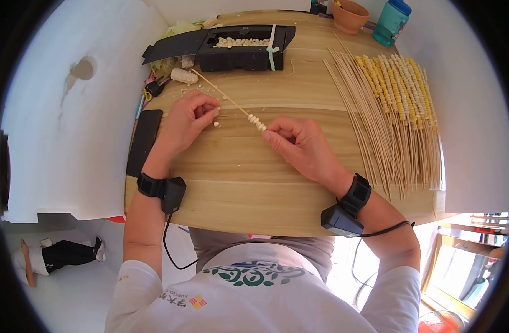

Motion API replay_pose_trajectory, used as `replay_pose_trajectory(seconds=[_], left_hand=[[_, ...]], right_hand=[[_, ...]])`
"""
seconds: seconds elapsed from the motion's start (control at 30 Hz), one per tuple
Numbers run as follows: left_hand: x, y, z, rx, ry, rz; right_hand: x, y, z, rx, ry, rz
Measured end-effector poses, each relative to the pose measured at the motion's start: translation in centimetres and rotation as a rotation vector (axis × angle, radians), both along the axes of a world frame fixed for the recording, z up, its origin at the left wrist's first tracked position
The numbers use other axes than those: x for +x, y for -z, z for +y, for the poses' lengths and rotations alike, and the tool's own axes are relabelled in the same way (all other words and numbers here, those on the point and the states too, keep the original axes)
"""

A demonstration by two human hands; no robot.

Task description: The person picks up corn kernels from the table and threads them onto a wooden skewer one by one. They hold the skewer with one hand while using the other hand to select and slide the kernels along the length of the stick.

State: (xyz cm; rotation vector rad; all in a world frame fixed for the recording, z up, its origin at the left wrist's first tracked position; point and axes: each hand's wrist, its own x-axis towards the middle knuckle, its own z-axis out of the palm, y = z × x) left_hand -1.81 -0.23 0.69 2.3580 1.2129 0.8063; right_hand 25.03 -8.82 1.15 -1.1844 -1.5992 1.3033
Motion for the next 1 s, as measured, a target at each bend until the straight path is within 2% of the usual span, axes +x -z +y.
replay_pose_trajectory(seconds=[0.1,0.23,0.33,0.4,0.43,0.5,0.53,0.6,0.63,0.7,0.8,1.0], left_hand=[[0.1,-0.3,-0.3,-0.076,-0.022,0.021],[0.2,-0.4,-0.4,-0.042,0.013,0.015],[0.0,-1.1,-0.3,-0.151,-0.040,-0.020],[-0.5,-0.9,0.3,-0.403,-0.081,-0.373],[-0.6,-1.2,0.3,-0.398,-0.082,-0.372],[-0.8,-2.0,0.4,-0.580,-0.147,-0.658],[-0.9,-1.9,0.6,-0.574,-0.149,-0.658],[-1.2,-1.1,1.2,-0.603,-0.177,-0.905],[-1.4,-0.8,1.4,-0.597,-0.180,-0.905],[-1.7,-0.5,1.6,-0.656,-0.234,-1.099],[-2.1,-0.3,2.0,-0.668,-0.257,-1.203],[-2.1,-0.4,2.1,-0.603,-0.251,-1.178]], right_hand=[[0.0,0.0,0.1,0.002,0.001,-0.010],[0.1,-0.1,0.1,-0.001,-0.003,-0.016],[0.0,-0.5,0.0,0.011,0.006,-0.047],[0.0,-0.6,0.0,0.014,0.003,-0.048],[0.0,-0.6,0.0,0.013,0.001,-0.051],[0.0,-0.6,-0.1,0.014,-0.002,-0.043],[0.0,-0.7,-0.1,0.011,-0.005,-0.037],[0.0,-0.8,-0.1,0.017,-0.018,-0.039],[-0.1,-0.8,-0.2,0.018,-0.027,-0.043],[-0.1,-0.9,-0.3,0.004,-0.039,-0.039],[-0.2,-1.1,-0.4,-0.003,-0.065,-0.040],[-0.2,-0.8,-0.4,-0.006,-0.081,-0.039]])
